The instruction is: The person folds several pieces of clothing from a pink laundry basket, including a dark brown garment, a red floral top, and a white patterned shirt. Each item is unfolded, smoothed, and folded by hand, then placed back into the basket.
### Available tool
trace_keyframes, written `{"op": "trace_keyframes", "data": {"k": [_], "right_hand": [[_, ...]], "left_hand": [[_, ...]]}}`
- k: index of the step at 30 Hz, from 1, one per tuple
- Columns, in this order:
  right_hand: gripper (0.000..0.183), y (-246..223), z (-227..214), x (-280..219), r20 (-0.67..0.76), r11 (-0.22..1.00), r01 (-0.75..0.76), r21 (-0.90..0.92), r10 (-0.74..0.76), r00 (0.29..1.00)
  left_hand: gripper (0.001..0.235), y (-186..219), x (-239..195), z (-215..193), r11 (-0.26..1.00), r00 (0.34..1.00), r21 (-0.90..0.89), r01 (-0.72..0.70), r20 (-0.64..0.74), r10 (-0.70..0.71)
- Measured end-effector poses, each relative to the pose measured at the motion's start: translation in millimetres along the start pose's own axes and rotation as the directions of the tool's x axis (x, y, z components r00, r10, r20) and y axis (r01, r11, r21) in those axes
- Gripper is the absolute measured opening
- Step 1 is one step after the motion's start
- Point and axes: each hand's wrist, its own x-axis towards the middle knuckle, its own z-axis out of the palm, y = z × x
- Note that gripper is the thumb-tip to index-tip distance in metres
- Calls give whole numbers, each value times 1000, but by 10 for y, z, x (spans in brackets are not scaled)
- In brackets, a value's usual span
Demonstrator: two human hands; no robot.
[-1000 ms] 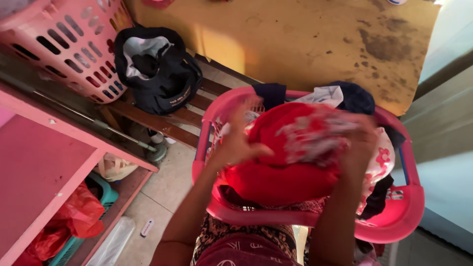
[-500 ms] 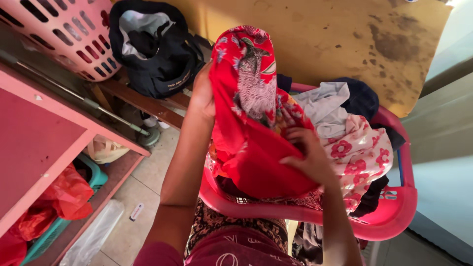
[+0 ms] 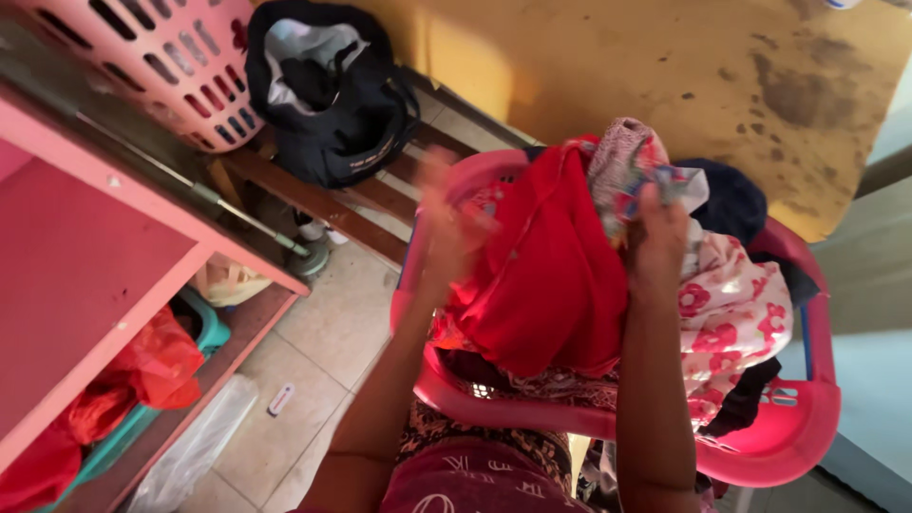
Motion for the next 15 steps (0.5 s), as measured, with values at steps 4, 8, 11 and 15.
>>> {"op": "trace_keyframes", "data": {"k": [4,8,11,15], "right_hand": [[26,18,28,113,26,998,-48,33,47,999],[54,-983,-666,33,193,946,159,284,-218,957],[57,-1169,-1144,-90,0,961,260,96,-261,965],[64,-505,-1087,-237,-132,991,25,-129,-42,990]], "left_hand": [[97,-26,-313,129,768,909,593,-244,416,-33],[63,153,84,-363,501,980,853,-145,53,192],[41,417,303,-719,547,947,820,-169,-19,321],[33,337,36,-451,910,963,403,-98,-193,189]]}}
